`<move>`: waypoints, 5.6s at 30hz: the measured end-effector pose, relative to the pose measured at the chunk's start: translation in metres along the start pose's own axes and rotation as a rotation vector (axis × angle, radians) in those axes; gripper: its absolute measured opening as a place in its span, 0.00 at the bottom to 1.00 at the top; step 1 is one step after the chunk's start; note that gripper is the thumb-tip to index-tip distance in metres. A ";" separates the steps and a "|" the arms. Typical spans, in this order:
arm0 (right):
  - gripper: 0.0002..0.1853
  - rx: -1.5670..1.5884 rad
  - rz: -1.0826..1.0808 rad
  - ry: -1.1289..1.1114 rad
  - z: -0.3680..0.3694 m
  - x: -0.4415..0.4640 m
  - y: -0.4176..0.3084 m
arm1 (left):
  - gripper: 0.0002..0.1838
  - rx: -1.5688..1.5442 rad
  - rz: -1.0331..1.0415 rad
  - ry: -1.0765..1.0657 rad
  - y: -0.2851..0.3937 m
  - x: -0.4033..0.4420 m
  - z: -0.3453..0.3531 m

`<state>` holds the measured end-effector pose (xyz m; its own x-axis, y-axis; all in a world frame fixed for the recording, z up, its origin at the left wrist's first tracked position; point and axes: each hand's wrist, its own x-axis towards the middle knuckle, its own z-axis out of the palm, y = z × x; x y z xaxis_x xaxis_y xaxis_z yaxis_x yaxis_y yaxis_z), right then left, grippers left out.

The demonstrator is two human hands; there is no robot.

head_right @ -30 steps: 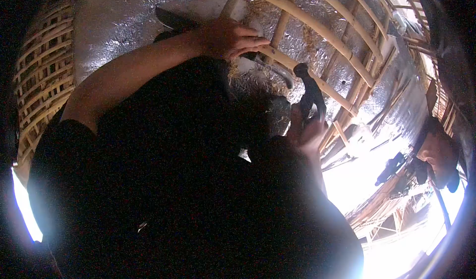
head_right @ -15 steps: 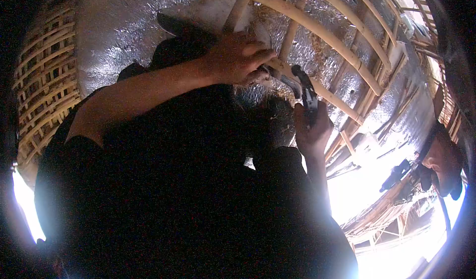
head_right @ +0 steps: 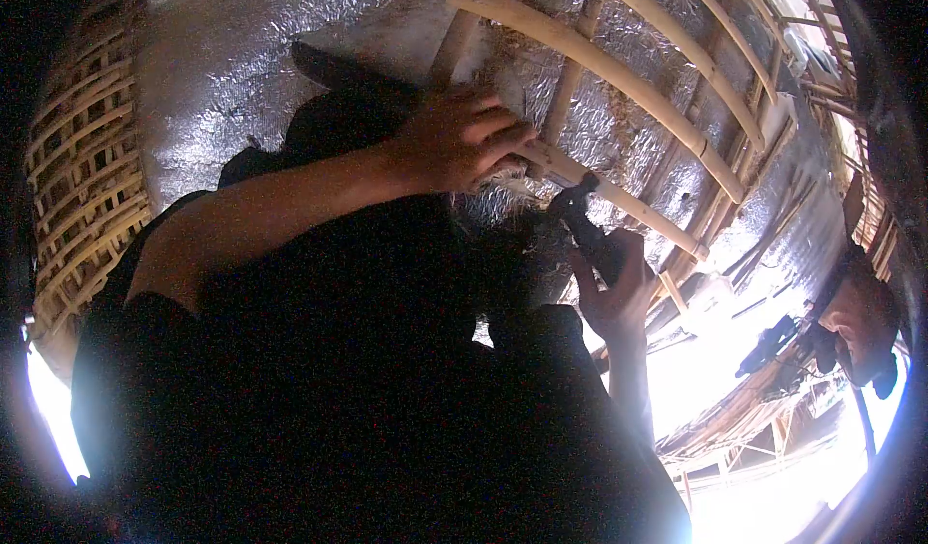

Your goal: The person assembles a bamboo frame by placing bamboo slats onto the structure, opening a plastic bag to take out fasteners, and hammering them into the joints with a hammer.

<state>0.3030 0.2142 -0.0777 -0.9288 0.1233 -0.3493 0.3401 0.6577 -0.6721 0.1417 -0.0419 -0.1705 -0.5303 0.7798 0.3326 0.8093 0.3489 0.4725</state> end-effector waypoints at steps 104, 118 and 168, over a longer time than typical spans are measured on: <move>0.18 -0.273 -0.395 -0.127 -0.020 0.094 -0.121 | 0.25 -0.085 -0.095 -0.232 -0.002 0.000 -0.019; 0.16 -0.166 -0.352 -0.055 -0.017 0.101 -0.125 | 0.25 -0.013 -0.062 -0.131 -0.004 -0.002 -0.011; 0.14 -1.088 -0.588 -0.426 -0.056 0.087 -0.126 | 0.25 0.291 0.099 -0.253 -0.007 0.008 -0.009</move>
<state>0.1708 0.1839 0.0132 -0.7094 -0.4980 -0.4988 -0.5766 0.8170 0.0044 0.1297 -0.0426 -0.1633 -0.3970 0.9077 0.1361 0.9102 0.3703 0.1853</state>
